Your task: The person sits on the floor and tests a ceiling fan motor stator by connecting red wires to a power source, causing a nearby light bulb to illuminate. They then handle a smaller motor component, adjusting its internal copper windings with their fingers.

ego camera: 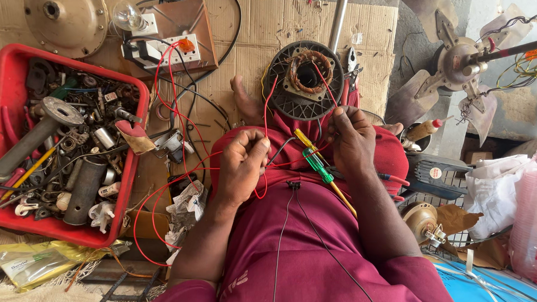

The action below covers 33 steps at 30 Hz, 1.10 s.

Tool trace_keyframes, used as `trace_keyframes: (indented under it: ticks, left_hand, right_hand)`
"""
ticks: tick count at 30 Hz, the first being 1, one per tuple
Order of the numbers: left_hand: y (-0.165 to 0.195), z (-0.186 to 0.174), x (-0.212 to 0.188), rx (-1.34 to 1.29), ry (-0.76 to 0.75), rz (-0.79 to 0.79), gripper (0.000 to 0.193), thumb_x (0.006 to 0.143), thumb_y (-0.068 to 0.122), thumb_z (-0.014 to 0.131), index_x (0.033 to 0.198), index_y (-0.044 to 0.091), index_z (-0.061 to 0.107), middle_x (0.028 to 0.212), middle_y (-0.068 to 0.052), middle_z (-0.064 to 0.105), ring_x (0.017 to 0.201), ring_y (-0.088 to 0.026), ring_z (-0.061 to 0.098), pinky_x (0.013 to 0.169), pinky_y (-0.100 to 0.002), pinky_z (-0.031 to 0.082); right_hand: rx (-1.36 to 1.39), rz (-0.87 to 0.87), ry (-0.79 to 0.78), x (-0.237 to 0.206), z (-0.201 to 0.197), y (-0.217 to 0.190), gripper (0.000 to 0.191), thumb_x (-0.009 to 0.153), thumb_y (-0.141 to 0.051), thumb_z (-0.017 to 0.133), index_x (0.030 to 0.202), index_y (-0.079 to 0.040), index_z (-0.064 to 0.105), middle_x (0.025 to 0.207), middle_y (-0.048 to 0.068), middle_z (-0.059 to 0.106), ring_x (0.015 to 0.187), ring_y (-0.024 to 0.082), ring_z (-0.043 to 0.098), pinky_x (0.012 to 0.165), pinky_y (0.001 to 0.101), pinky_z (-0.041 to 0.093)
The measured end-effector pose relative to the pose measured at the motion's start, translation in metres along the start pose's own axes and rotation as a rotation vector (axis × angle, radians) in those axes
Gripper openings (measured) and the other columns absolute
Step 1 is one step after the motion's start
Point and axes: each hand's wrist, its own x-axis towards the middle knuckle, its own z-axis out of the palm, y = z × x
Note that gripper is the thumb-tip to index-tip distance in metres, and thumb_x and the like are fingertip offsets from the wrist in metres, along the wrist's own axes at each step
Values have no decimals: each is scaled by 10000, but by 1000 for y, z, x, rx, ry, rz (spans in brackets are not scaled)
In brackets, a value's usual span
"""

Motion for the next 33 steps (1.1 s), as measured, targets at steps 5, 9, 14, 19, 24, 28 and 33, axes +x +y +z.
trace_keyframes:
  ticks: [5,9,14,19,24,28,33]
  left_hand:
    - [-4,2,-1,-3,-2,-23,82,1023,135,627,1033,55,623,769,35,580,646,-10,511,523,-162,420]
    - [-5,2,0,-4,10,-42,82,1014,133,633,1032,53,623,770,33,584,642,-10,511,516,-161,417]
    - [-6,4,1,-6,31,-66,84,1005,129,642,1024,49,627,785,33,596,651,-9,525,509,-163,422]
    - [-7,4,3,34,49,-74,101,999,136,651,1040,45,632,763,27,595,640,-10,532,510,-163,442]
    - [-8,3,4,41,38,-58,121,1000,146,648,1054,38,636,769,29,605,641,-7,541,511,-163,454]
    - [-8,3,4,53,44,-56,118,1001,141,648,1050,35,634,770,29,605,643,-7,542,512,-163,454]
    - [-8,3,5,46,37,-55,113,1002,139,649,1044,35,635,763,27,599,637,-7,536,506,-166,451]
  right_hand:
    - [10,-3,-14,1,0,0,98,1038,-140,662,1036,-46,633,852,24,621,737,95,564,618,237,482]
    - [10,-3,-10,2,-1,0,97,1038,-138,661,1034,-46,634,851,22,619,736,93,564,614,236,481]
    - [14,7,-3,2,0,-1,89,1034,-132,659,1031,-47,632,852,23,621,733,93,567,610,238,485]
    - [18,18,0,3,0,-1,88,1039,-131,651,1030,-45,633,853,24,623,734,91,570,612,237,491]
    - [4,18,5,2,1,-3,86,1041,-125,645,1031,-41,632,853,31,626,728,88,569,604,232,492]
    - [2,21,15,2,2,-4,84,1039,-124,646,1031,-41,632,850,32,628,726,88,571,601,230,492]
    - [7,22,21,3,2,-3,88,1034,-126,653,1033,-41,635,848,31,629,725,89,573,600,231,491]
